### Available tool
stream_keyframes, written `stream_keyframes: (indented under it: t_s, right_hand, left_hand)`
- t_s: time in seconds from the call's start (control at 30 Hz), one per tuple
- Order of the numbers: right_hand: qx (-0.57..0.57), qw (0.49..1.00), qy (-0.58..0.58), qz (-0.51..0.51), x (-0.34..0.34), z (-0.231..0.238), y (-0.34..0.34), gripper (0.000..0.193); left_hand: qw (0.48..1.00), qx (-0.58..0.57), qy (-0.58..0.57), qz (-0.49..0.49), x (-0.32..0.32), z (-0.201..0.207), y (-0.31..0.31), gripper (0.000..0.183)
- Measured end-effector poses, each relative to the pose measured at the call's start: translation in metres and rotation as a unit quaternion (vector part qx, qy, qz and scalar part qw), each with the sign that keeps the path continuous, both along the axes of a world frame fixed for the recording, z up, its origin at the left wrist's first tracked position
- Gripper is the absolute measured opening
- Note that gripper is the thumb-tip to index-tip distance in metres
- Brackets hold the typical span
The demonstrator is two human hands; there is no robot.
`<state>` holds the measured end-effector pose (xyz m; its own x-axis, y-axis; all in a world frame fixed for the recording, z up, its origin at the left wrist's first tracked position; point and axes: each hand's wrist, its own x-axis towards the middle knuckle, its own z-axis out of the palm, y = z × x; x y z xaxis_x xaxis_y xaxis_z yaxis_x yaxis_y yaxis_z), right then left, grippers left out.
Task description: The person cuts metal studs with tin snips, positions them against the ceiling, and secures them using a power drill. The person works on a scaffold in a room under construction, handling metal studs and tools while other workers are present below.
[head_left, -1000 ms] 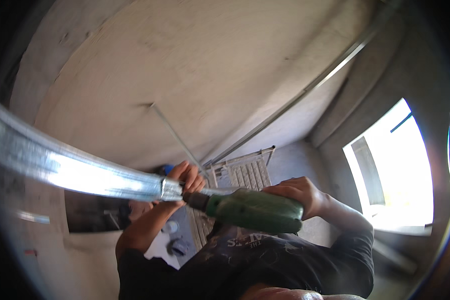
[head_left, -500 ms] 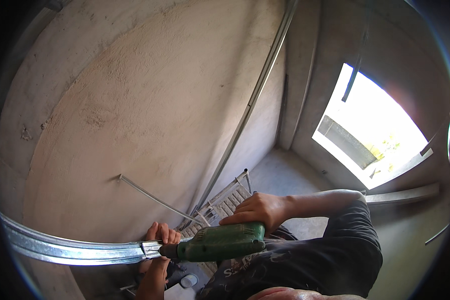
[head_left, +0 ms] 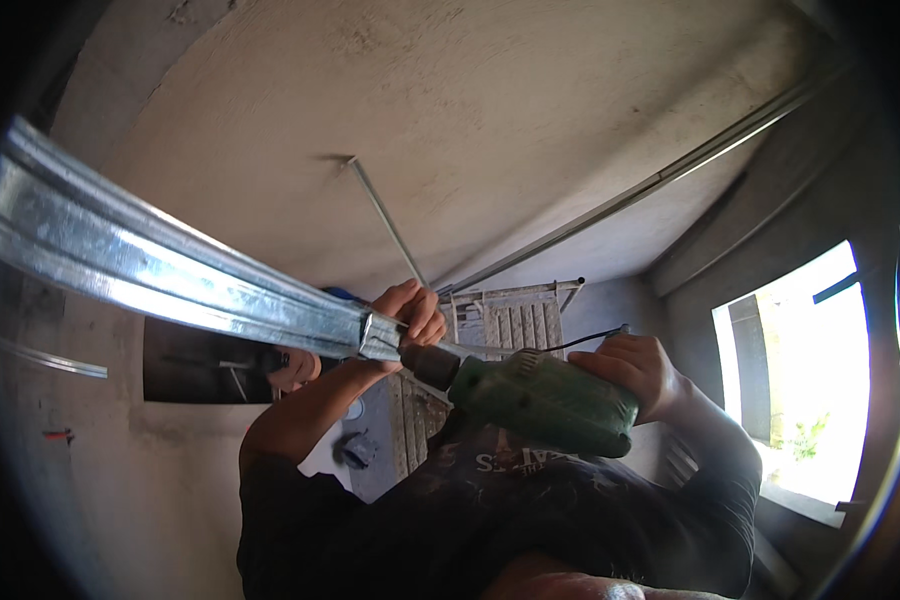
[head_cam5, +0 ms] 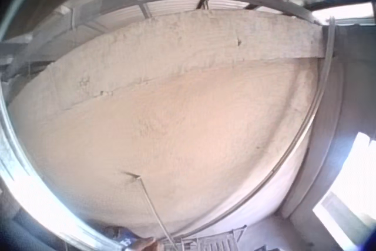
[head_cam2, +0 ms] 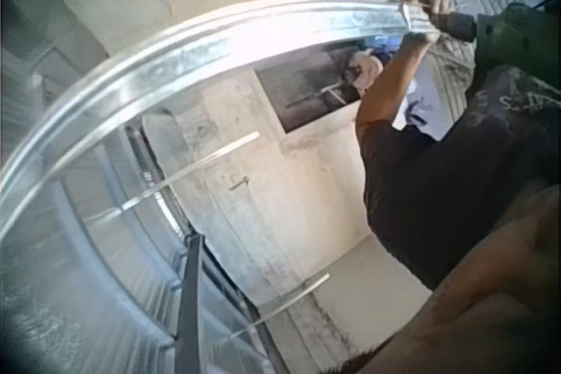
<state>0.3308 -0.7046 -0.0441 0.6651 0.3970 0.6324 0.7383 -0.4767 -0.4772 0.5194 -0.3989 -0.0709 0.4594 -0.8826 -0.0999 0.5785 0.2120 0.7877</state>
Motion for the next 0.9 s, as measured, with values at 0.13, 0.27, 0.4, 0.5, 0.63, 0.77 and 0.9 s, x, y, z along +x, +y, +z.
stream_keyframes:
  t_s: [0.13, 0.27, 0.4, 0.5, 0.63, 0.77, 0.9]
  right_hand:
    - [-0.016, 1.000, -0.004, -0.011, 0.006, 0.002, -0.001, 0.066]
    - [-0.028, 0.999, -0.030, -0.004, 0.013, -0.002, -0.001, 0.067]
    - [-0.018, 1.000, -0.003, 0.014, 0.018, 0.000, 0.004, 0.069]
    - [0.035, 0.995, 0.087, 0.040, 0.026, 0.004, 0.000, 0.070]
    - [0.108, 0.969, 0.214, 0.056, 0.028, 0.002, 0.003, 0.069]
    - [0.097, 0.965, 0.242, 0.018, 0.024, -0.001, 0.004, 0.065]
    - [0.053, 0.982, 0.179, 0.008, 0.022, -0.007, -0.005, 0.059]
  left_hand:
    - [0.999, 0.019, -0.024, 0.012, -0.007, 0.015, 0.000, 0.059]
    - [0.996, 0.070, 0.024, 0.052, -0.029, 0.023, -0.014, 0.058]
    - [0.999, 0.004, 0.022, -0.030, -0.011, 0.011, -0.009, 0.058]
    - [1.000, -0.010, 0.011, -0.008, -0.007, 0.012, -0.010, 0.058]
    - [0.999, -0.020, 0.044, 0.019, -0.008, 0.005, -0.004, 0.058]
    - [0.999, -0.014, 0.022, 0.045, -0.014, 0.007, -0.001, 0.058]
    - [0.999, -0.024, 0.012, 0.045, -0.019, 0.002, -0.003, 0.058]
